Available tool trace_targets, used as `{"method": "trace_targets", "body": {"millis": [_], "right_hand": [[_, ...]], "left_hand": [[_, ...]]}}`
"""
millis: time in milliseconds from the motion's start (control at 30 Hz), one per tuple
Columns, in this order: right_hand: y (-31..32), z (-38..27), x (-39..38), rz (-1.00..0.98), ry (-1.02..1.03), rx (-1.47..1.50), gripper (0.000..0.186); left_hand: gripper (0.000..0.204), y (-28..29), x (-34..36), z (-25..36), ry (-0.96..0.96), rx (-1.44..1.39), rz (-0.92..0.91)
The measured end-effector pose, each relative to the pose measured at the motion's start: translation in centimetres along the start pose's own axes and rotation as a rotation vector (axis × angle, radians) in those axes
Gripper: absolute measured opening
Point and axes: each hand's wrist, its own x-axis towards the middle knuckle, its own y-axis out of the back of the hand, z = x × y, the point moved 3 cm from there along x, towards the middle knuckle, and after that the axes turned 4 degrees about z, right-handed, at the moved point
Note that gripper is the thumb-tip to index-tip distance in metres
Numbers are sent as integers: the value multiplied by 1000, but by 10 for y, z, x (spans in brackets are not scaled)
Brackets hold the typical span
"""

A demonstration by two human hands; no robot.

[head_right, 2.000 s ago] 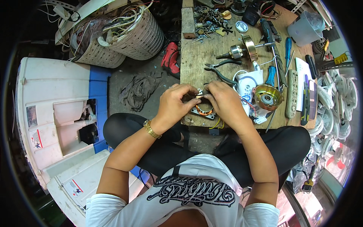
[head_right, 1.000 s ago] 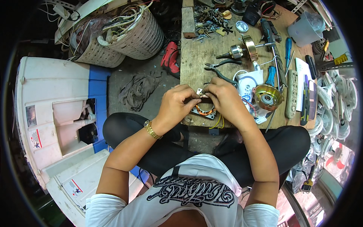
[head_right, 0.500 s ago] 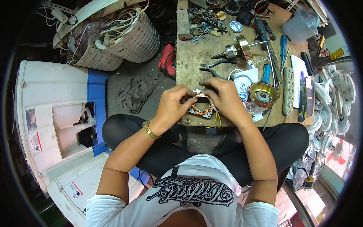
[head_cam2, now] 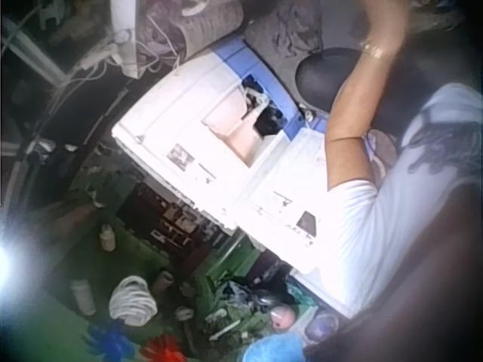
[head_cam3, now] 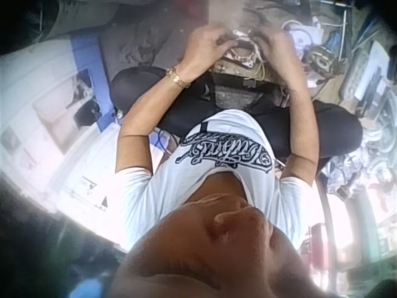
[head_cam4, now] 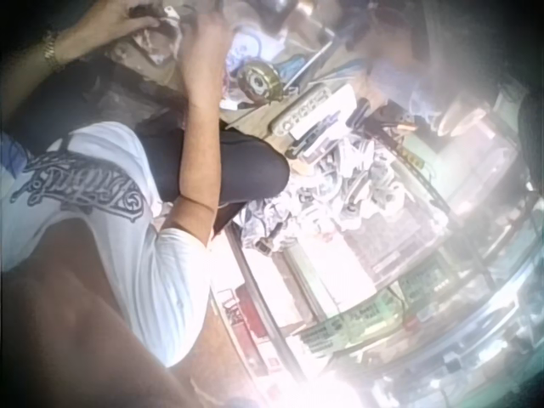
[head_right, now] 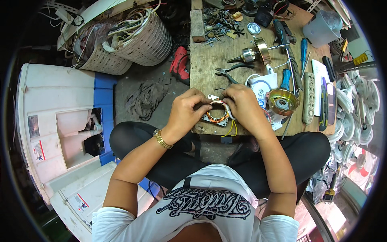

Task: The person sits on the floor and works on a small motor assembly, using pliers and a screwdriver to adjust wires and components. They repeatedly pick up and set down tools while manipulating the motor's internal parts.

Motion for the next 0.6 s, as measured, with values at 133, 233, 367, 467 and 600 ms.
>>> {"method": "trace_targets", "body": {"millis": [133, 233, 367, 467, 600], "right_hand": [[-3, -2, 0, 9, 36, -7, 15], [-4, -1, 0, 0, 61, 12, 15], [-3, -5, 0, -5, 86, -4, 16], [-5, -3, -2, -13, 90, -12, 17], [-5, -10, -2, -22, 147, 11, 18]], "left_hand": [[14, -1, -2, 1, -33, 42, 3], [13, 0, -3, 2, -51, 38, 13], [11, -3, -5, 0, -38, 10, 35], [10, -5, -5, 0, -31, 20, 47], [9, -6, -3, 1, -26, 44, 56]]}}
